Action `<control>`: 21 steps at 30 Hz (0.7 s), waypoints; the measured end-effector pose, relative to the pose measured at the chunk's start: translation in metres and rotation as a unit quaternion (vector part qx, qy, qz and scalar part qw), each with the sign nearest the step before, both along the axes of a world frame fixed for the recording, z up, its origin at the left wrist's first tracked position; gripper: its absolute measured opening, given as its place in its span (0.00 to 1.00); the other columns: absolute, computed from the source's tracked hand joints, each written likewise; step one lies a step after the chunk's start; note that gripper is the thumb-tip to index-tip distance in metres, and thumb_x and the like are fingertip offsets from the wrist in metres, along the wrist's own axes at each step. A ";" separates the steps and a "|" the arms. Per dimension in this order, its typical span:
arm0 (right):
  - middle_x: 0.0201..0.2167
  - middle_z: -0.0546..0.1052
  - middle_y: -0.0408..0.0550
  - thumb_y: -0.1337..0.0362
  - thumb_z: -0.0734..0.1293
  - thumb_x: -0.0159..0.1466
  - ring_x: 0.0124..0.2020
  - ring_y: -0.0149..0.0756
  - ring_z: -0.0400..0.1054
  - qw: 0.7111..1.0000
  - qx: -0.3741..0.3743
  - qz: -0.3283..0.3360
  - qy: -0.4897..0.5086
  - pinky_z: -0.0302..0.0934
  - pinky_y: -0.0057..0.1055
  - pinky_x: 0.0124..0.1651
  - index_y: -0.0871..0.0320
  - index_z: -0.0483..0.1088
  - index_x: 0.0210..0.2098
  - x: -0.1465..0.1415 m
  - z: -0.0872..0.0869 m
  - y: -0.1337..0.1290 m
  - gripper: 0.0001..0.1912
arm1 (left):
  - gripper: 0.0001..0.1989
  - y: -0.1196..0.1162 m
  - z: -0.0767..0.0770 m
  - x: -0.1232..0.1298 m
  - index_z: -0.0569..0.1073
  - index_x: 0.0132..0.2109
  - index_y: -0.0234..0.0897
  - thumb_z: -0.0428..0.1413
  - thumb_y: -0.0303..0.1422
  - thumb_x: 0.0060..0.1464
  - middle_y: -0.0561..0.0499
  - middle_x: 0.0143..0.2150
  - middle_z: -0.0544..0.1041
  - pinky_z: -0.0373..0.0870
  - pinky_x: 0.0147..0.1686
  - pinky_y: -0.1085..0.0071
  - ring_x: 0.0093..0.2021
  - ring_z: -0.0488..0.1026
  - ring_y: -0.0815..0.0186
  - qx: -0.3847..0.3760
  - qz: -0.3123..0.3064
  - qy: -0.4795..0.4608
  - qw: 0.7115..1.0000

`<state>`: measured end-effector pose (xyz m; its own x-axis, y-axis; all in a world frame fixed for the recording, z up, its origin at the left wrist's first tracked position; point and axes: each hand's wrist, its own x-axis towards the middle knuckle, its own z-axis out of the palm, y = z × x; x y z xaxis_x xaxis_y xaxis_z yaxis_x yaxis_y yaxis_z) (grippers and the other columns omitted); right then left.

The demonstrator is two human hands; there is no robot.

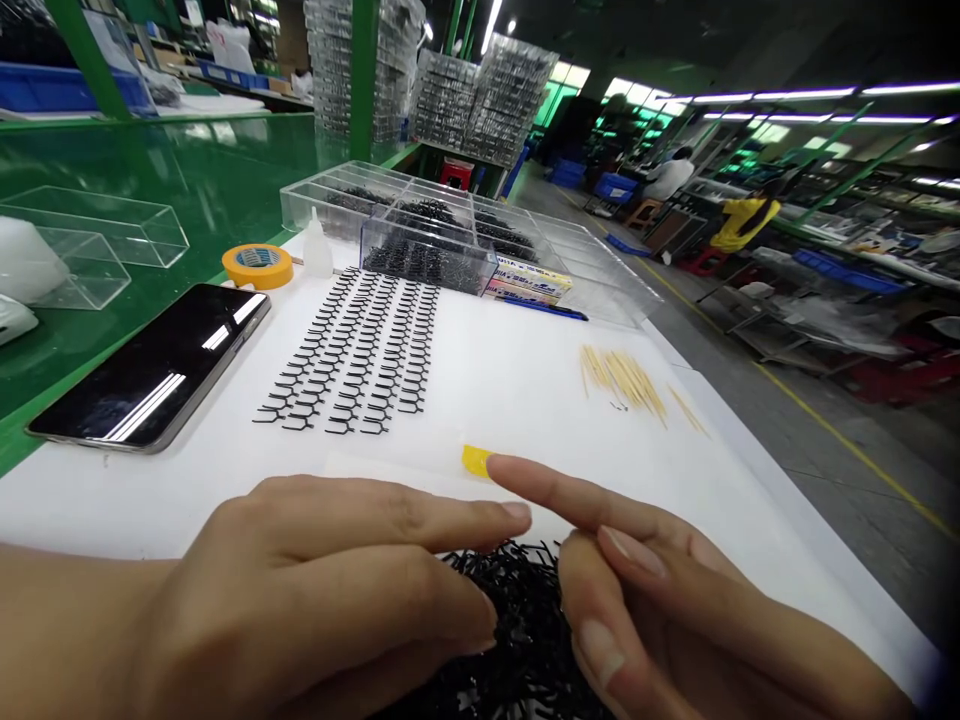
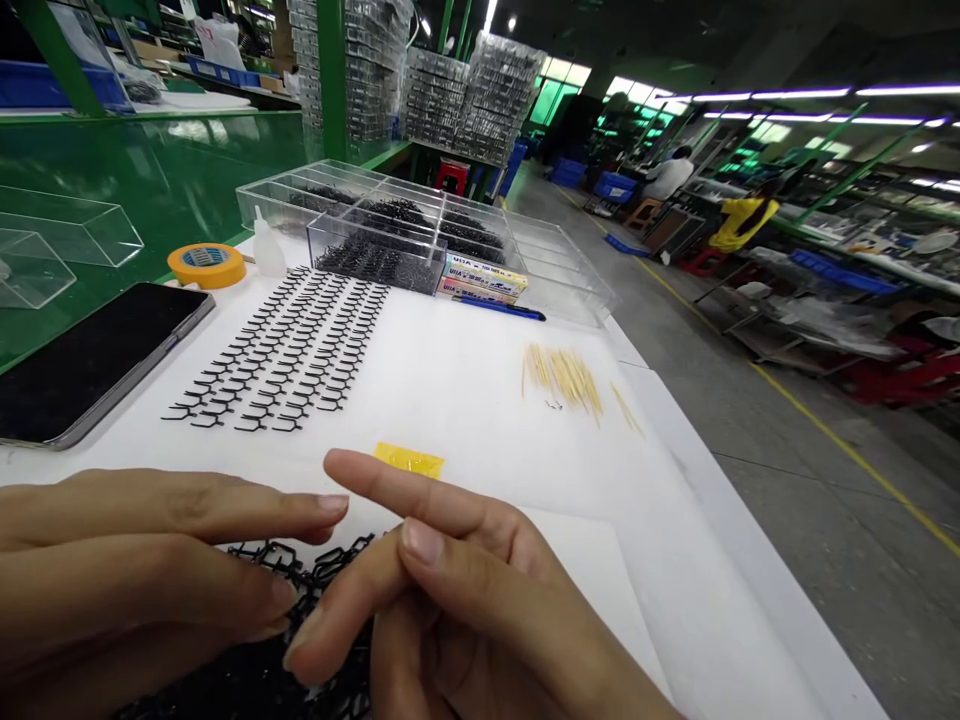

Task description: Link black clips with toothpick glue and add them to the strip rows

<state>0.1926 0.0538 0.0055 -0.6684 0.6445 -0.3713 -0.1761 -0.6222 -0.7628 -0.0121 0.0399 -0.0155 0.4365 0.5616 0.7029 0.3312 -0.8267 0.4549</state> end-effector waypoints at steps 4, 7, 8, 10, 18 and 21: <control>0.30 0.78 0.37 0.58 0.65 0.63 0.15 0.14 0.62 0.999 -0.016 0.019 0.045 0.58 0.07 0.22 0.42 0.72 0.48 0.003 0.002 -0.001 0.13 | 0.06 0.003 -0.010 -0.008 0.72 0.41 0.34 0.52 0.25 0.57 0.49 0.43 0.78 0.70 0.43 0.81 0.41 0.75 0.72 -0.039 -0.020 0.053 0.998; 0.35 0.79 0.36 0.60 0.62 0.66 0.16 0.12 0.64 0.995 -0.038 0.033 0.084 0.60 0.06 0.25 0.43 0.69 0.52 0.007 0.004 -0.002 0.15 | 0.05 0.011 -0.015 -0.011 0.71 0.40 0.33 0.53 0.23 0.56 0.51 0.40 0.78 0.68 0.41 0.75 0.40 0.74 0.70 -0.051 -0.025 0.093 0.994; 0.36 0.79 0.36 0.60 0.61 0.67 0.17 0.13 0.65 0.994 -0.042 0.039 0.094 0.61 0.06 0.25 0.44 0.68 0.52 0.008 0.004 -0.002 0.15 | 0.04 0.013 -0.017 -0.011 0.71 0.39 0.33 0.53 0.23 0.56 0.52 0.39 0.78 0.67 0.41 0.73 0.39 0.74 0.70 -0.054 -0.022 0.104 0.993; 0.35 0.79 0.36 0.60 0.61 0.67 0.20 0.14 0.68 0.993 -0.046 0.032 0.107 0.61 0.07 0.26 0.45 0.68 0.52 0.011 0.002 -0.004 0.15 | 0.05 0.017 -0.018 -0.010 0.72 0.38 0.35 0.54 0.23 0.56 0.53 0.40 0.78 0.64 0.41 0.69 0.39 0.73 0.69 -0.058 -0.010 0.125 0.990; 0.31 0.80 0.35 0.62 0.52 0.70 0.35 0.18 0.73 0.988 -0.037 0.046 0.142 0.60 0.20 0.37 0.47 0.55 0.61 0.017 -0.014 -0.009 0.20 | 0.04 0.016 0.004 -0.005 0.74 0.38 0.36 0.55 0.26 0.55 0.54 0.40 0.78 0.66 0.43 0.73 0.40 0.73 0.71 -0.020 0.086 0.036 0.995; 0.26 0.79 0.34 0.61 0.53 0.69 0.37 0.23 0.73 0.990 -0.045 0.067 0.116 0.61 0.23 0.35 0.41 0.56 0.59 0.018 -0.016 -0.010 0.20 | 0.06 0.018 0.019 -0.001 0.75 0.38 0.33 0.60 0.25 0.49 0.51 0.39 0.79 0.69 0.40 0.77 0.38 0.74 0.71 0.027 0.090 0.018 0.995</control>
